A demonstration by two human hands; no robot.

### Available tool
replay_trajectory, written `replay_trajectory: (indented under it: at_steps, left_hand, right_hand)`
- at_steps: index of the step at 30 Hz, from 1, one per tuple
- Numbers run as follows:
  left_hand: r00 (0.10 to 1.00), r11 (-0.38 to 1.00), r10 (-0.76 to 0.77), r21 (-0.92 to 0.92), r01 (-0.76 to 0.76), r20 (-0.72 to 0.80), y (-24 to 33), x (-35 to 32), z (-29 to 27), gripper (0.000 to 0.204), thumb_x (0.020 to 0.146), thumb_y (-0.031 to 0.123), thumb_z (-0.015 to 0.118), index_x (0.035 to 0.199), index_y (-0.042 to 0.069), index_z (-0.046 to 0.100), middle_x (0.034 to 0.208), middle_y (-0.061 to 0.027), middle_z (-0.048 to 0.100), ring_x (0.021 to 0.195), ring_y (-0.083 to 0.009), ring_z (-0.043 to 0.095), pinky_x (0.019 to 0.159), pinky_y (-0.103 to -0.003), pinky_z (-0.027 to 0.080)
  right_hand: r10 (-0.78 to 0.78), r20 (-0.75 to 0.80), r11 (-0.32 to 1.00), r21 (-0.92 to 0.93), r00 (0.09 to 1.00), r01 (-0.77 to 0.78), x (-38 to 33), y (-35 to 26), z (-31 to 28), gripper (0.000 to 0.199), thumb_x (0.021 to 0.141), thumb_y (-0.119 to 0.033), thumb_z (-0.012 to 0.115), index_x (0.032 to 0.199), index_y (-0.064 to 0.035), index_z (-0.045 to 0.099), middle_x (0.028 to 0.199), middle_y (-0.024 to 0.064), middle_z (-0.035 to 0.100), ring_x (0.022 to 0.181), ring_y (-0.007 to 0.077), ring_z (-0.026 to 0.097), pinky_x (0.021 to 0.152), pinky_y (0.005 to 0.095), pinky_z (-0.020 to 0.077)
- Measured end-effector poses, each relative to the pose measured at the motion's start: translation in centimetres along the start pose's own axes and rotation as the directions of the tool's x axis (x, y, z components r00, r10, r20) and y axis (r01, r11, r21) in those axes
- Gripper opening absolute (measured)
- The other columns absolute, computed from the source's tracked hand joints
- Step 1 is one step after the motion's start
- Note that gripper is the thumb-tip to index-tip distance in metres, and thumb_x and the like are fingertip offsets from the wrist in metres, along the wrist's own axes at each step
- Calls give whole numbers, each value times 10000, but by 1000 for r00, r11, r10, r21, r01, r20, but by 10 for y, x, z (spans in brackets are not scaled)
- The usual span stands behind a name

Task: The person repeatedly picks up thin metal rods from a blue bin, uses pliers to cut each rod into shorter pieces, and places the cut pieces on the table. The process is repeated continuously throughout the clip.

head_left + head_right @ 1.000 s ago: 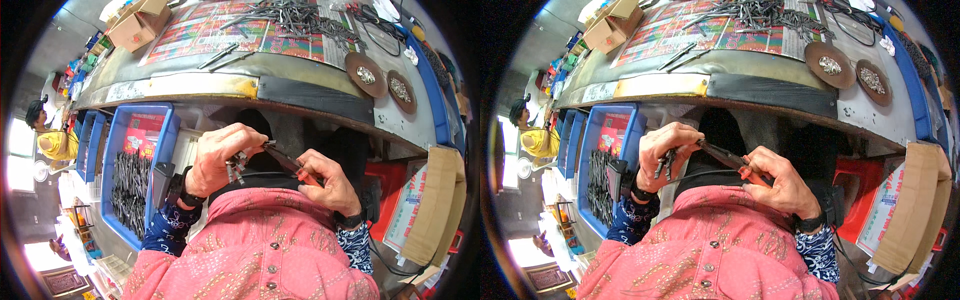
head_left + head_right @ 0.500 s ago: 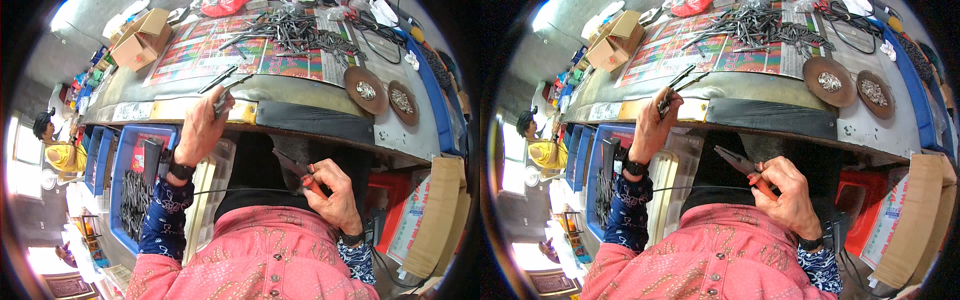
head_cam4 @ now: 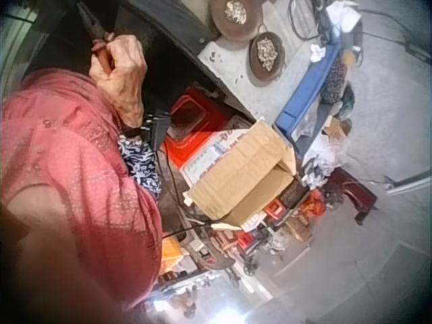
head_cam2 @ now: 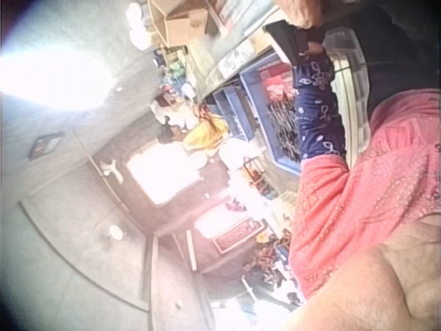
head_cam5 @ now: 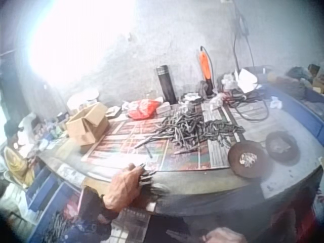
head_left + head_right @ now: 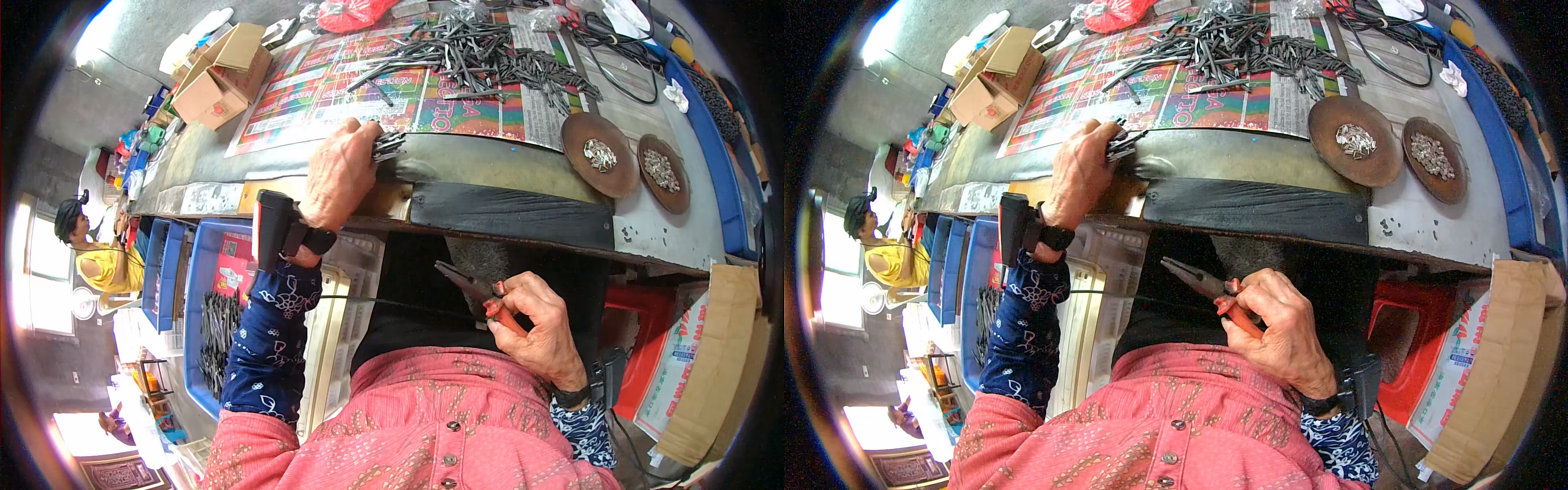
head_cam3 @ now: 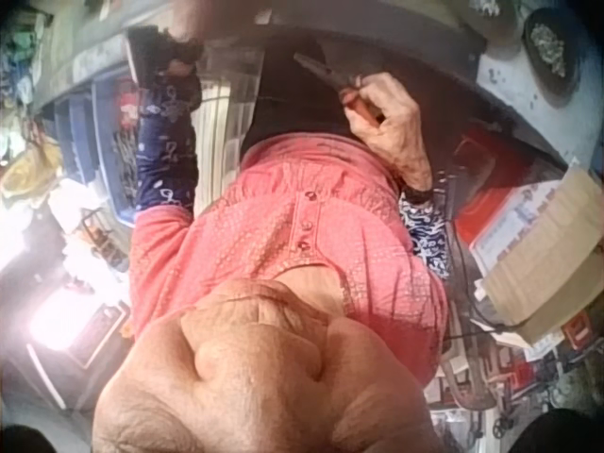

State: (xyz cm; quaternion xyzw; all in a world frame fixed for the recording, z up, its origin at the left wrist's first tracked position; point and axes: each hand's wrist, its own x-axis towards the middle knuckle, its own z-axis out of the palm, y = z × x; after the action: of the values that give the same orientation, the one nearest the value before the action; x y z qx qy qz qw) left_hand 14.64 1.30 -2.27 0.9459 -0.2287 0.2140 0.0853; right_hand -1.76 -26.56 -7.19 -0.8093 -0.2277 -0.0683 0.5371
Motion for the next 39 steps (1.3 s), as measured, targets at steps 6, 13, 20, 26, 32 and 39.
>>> replay_trajectory:
  at_steps: [6,13,20,26,32,39]
  left_hand:
    - [997,999,42,-9,-42,-59,5,1,6,162,794,-3,591,945,44,558,874,-185,587,815,-427,605,689,-499,488]
    - [996,952,-92,-295,85,-11,36,-19,-29,122,866,59,681,963,17,619,794,-128,693,704,-243,666,657,-343,502]
    - [879,328,-269,-820,468,394,81,-66,-64,139,935,122,679,1038,28,681,763,8,673,533,0,434,473,-168,315]
    - [808,-268,-145,-809,523,571,90,-95,-68,129,976,97,613,1096,49,613,806,-91,668,459,-19,338,408,-185,225]
    - [778,-464,-25,-697,547,628,88,-107,-69,141,984,109,600,1111,57,566,810,-123,671,428,-22,286,395,-192,201]
    - [769,-472,-8,-681,560,639,87,-112,-70,139,981,100,600,1104,50,563,804,-129,675,421,-22,301,389,-193,209]
  right_hand:
    - [-17,-20,1000,-11,1000,17,1,-2,1,181,677,-9,724,839,-31,648,904,139,632,847,315,628,733,396,513]
    - [-52,-95,991,-124,994,41,-1,-11,-3,220,643,35,710,842,-6,628,974,153,602,883,298,626,786,367,512]
    - [-235,-175,916,-369,956,158,5,-28,-7,264,638,54,715,840,-22,564,990,136,588,860,308,584,754,390,491]
    - [-322,-109,806,-553,941,212,1,-44,-10,270,632,-26,745,833,-51,567,1006,118,580,886,296,560,795,416,423]
    - [-381,-60,752,-600,922,272,-2,-52,-7,297,608,-54,753,846,-55,575,1034,120,576,933,303,567,833,462,401]
    - [-386,-32,728,-625,922,283,-4,-53,-7,283,616,-67,746,834,-45,568,1039,124,569,917,307,561,813,456,406]
